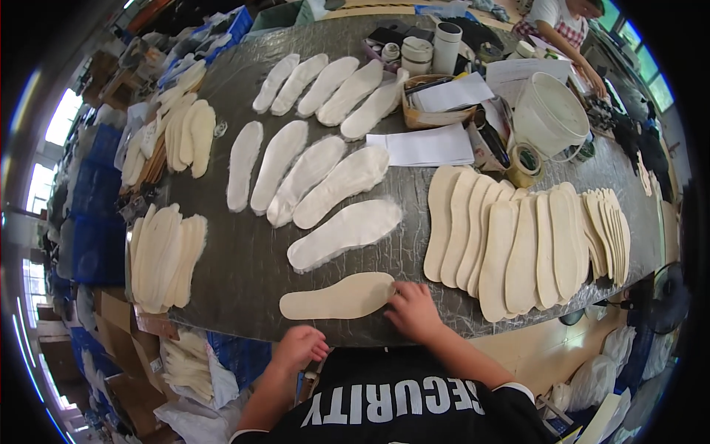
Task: Matching and aligning pairs of shoe insoles and linings on a factory work table.
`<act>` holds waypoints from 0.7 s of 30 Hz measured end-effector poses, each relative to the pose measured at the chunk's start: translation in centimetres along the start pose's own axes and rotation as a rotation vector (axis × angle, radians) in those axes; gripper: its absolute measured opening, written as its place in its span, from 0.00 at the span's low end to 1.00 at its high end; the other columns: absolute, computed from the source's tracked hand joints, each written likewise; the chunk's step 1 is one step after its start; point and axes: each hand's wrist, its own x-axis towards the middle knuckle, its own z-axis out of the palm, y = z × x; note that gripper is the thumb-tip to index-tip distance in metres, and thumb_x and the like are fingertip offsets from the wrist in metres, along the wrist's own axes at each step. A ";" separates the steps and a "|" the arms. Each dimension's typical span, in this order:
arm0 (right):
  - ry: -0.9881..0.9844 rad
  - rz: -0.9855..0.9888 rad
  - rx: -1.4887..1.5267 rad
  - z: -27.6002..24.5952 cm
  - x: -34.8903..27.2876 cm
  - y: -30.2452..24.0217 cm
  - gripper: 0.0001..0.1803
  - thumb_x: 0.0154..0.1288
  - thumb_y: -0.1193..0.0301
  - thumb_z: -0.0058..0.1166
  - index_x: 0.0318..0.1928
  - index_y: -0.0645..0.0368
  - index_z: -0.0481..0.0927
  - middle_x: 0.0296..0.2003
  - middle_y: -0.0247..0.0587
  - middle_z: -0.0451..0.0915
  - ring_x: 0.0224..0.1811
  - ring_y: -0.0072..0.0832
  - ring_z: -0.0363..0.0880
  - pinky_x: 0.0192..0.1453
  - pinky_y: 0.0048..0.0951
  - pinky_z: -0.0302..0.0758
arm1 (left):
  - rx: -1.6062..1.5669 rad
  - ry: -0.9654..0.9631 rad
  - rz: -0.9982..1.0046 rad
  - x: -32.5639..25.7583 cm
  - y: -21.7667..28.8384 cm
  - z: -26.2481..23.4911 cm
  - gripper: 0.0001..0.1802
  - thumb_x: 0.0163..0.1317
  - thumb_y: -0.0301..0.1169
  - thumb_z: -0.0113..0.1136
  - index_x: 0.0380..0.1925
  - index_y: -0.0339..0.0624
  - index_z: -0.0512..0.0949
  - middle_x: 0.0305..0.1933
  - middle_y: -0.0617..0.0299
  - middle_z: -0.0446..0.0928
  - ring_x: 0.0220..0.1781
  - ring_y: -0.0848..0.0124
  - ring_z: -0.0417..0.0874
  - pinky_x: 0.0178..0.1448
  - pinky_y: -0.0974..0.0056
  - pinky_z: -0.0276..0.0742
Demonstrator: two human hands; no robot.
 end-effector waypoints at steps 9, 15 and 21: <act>0.426 0.516 0.280 -1.5 11.8 6.9 0.15 0.61 0.74 0.56 0.47 0.67 0.73 0.44 0.57 0.74 0.39 0.47 0.78 0.45 0.41 0.75 | 0.947 0.577 1.082 6.7 11.6 -1.0 0.12 0.52 0.25 0.64 0.37 0.36 0.78 0.39 0.49 0.77 0.46 0.51 0.76 0.52 0.54 0.72; 0.364 0.655 0.343 -0.3 11.1 5.8 0.17 0.61 0.71 0.57 0.46 0.68 0.74 0.39 0.56 0.78 0.38 0.46 0.79 0.45 0.40 0.75 | 1.229 0.105 1.070 3.1 8.2 4.0 0.33 0.42 0.37 0.75 0.47 0.35 0.73 0.40 0.48 0.77 0.47 0.49 0.76 0.54 0.52 0.72; 0.311 0.821 0.367 -0.5 10.4 4.5 0.20 0.61 0.66 0.58 0.49 0.67 0.74 0.34 0.52 0.81 0.37 0.44 0.80 0.43 0.40 0.76 | 1.286 -0.082 0.533 3.2 4.4 2.6 0.34 0.44 0.38 0.75 0.51 0.32 0.74 0.41 0.50 0.80 0.47 0.53 0.80 0.51 0.55 0.75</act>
